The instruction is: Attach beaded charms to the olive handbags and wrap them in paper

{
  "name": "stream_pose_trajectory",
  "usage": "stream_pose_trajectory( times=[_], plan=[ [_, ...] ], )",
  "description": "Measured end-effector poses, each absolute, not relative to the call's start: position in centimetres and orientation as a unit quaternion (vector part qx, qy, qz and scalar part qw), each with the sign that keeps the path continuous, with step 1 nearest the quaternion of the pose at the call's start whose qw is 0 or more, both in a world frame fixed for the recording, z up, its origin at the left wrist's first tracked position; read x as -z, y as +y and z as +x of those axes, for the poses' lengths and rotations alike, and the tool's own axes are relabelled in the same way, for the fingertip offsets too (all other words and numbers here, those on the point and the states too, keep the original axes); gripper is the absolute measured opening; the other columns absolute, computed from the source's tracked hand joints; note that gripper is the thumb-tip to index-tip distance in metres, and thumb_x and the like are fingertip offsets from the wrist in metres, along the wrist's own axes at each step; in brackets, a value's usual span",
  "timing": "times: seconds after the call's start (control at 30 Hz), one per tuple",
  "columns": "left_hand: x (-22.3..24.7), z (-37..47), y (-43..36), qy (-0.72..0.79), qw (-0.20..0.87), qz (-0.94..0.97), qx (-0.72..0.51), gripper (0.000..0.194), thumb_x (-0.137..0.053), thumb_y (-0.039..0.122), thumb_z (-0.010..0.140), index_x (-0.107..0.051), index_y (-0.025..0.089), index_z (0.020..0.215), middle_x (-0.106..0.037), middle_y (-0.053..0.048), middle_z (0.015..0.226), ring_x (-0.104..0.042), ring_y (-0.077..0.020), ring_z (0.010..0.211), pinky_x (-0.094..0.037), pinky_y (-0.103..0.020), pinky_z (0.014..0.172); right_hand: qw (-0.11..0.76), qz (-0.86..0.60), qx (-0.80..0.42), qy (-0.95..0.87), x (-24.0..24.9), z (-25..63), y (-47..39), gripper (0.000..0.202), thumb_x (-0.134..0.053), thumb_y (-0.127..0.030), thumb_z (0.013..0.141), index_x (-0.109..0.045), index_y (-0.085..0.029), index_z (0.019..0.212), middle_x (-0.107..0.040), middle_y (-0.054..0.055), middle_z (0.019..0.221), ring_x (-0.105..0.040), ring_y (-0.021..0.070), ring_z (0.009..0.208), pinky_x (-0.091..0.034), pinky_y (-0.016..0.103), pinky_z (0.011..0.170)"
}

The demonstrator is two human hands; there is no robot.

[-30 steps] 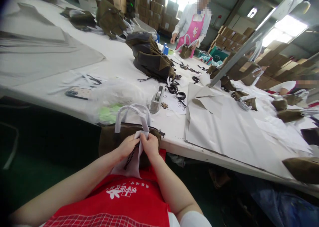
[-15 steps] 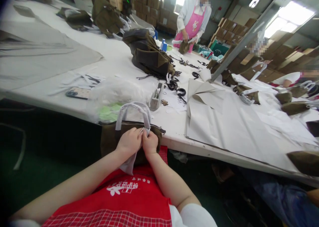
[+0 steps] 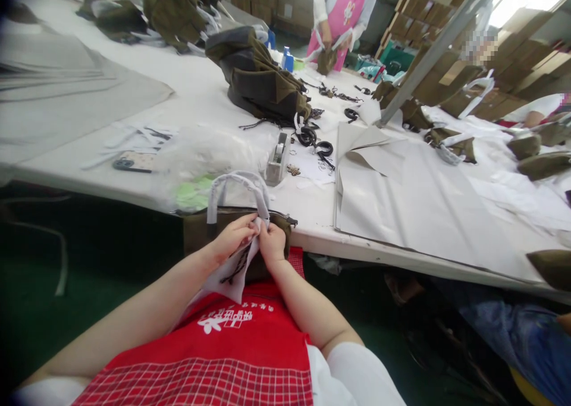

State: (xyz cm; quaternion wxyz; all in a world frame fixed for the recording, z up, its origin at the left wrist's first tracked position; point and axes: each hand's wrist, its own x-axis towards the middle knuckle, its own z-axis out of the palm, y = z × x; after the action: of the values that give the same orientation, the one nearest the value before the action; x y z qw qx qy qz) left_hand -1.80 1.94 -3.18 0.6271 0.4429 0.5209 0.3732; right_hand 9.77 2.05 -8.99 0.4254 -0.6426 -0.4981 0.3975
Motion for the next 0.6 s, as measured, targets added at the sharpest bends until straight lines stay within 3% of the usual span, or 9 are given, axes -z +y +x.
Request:
stream_pose_trajectory(
  times=[0.23, 0.37, 0.47, 0.53, 0.6],
  plan=[
    [2.8, -1.9, 2.2, 0.561, 0.524, 0.571, -0.289, 0.055, -0.049, 0.011, 0.062, -0.064, 0.009, 0.115, -0.067, -0.002, 0.072, -0.058, -0.0181, 0.066, -0.045, -0.028, 0.064, 0.409, -0.64, -0.365, -0.538, 8.9, 10.3, 1.6, 0.055, -0.029, -0.052, 0.093, -0.058, -0.019, 0.06, -0.06, 0.003, 0.059, -0.054, 0.0171, 0.059, -0.042, 0.026, 0.059],
    [2.8, -2.2, 2.3, 0.55, 0.52, 0.59, -0.28, 0.055, -0.052, 0.011, 0.064, -0.062, 0.011, 0.118, -0.07, -0.003, 0.079, -0.063, -0.0206, 0.076, -0.046, -0.029, 0.072, 0.401, -0.604, -0.382, -0.574, 8.6, 10.8, 1.6, 0.044, -0.041, -0.052, 0.088, -0.062, -0.018, 0.068, -0.063, 0.003, 0.068, -0.056, 0.018, 0.066, -0.043, 0.026, 0.063],
    [2.9, -3.3, 2.3, 0.569, 0.489, 0.592, -0.294, 0.049, -0.054, 0.021, 0.074, -0.058, 0.012, 0.122, -0.07, -0.003, 0.076, -0.062, -0.0186, 0.068, -0.047, -0.028, 0.066, 0.415, -0.602, -0.411, -0.545, 8.4, 10.8, 1.6, 0.043, -0.042, -0.052, 0.088, -0.06, -0.018, 0.069, -0.059, 0.0, 0.062, -0.053, 0.016, 0.061, -0.042, 0.025, 0.058],
    [3.1, -4.2, 2.2, 0.612, 0.446, 0.577, -0.305, 0.036, -0.059, 0.034, 0.077, -0.065, 0.014, 0.106, -0.069, -0.003, 0.073, -0.062, -0.019, 0.066, -0.046, -0.029, 0.064, 0.424, -0.594, -0.438, -0.525, 8.3, 10.7, 1.5, 0.044, -0.04, -0.054, 0.088, -0.058, -0.018, 0.069, -0.054, -0.001, 0.057, -0.051, 0.0151, 0.057, -0.041, 0.024, 0.054],
    [3.3, -4.6, 2.0, 0.62, 0.489, 0.535, -0.299, 0.032, -0.065, 0.044, 0.074, -0.069, 0.016, 0.088, -0.069, -0.004, 0.072, -0.062, -0.0195, 0.068, -0.047, -0.028, 0.063, 0.423, -0.583, -0.464, -0.515, 8.2, 10.6, 1.4, 0.046, -0.039, -0.057, 0.088, -0.057, -0.019, 0.069, -0.051, -0.002, 0.053, -0.049, 0.0149, 0.053, -0.04, 0.024, 0.05]
  ],
)
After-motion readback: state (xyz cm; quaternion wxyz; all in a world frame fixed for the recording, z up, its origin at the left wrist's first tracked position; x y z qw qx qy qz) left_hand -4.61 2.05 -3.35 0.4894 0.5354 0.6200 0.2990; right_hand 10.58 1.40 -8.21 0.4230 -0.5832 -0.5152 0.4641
